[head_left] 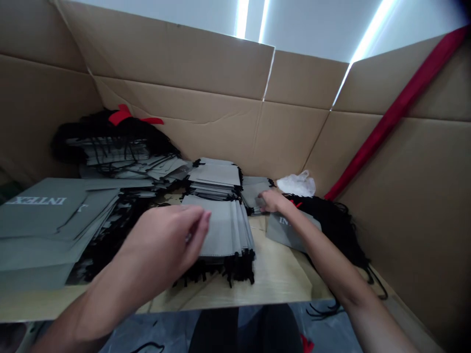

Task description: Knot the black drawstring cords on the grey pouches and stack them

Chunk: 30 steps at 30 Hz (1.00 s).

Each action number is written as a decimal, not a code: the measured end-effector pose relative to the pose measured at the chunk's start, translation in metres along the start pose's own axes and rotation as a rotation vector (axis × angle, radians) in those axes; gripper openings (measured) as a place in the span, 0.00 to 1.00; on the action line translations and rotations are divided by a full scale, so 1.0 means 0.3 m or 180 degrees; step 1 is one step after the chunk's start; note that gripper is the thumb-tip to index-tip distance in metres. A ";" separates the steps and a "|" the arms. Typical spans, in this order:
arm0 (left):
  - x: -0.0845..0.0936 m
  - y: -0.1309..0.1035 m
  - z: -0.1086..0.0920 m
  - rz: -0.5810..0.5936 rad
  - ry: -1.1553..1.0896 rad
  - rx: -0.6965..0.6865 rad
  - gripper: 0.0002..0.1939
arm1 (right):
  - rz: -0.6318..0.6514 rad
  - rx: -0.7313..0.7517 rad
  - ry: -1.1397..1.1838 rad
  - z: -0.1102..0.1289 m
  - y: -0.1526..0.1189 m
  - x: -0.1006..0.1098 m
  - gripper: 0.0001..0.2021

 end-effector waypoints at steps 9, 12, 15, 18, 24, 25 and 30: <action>-0.006 0.098 -0.091 0.0501 -0.0429 -0.0097 0.19 | 0.0351 0.0609 -0.0230 -0.063 0.077 -0.076 0.18; 0.001 0.107 -0.087 0.0496 -0.0509 -0.0041 0.19 | 0.0343 0.0582 -0.0172 -0.090 0.090 -0.080 0.18; 0.000 0.116 -0.093 0.0508 -0.0586 -0.0048 0.19 | 0.0236 0.0494 -0.0171 -0.093 0.099 -0.099 0.19; -0.012 0.127 -0.099 0.0462 -0.0577 -0.0044 0.19 | 0.0092 0.0441 -0.0232 -0.079 0.096 -0.119 0.19; -0.079 0.144 -0.104 0.0734 -0.0704 -0.0082 0.19 | 0.0100 0.0679 -0.0279 -0.059 0.075 -0.113 0.19; -0.086 0.147 -0.105 0.0777 -0.0734 -0.0082 0.19 | 0.0119 0.0723 -0.0274 -0.058 0.072 -0.108 0.19; -0.085 0.158 -0.111 0.0783 -0.0791 -0.0153 0.19 | 0.0155 0.0840 -0.0222 -0.057 0.063 -0.095 0.18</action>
Point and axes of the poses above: each hand's wrist, its own y-axis towards the middle knuckle, its own x-axis out of the back of the hand, z = x × y, the point moved 6 cm from there along y, towards the middle knuckle, and after that the axes turned 5 degrees about x, right-handed, at the moved point
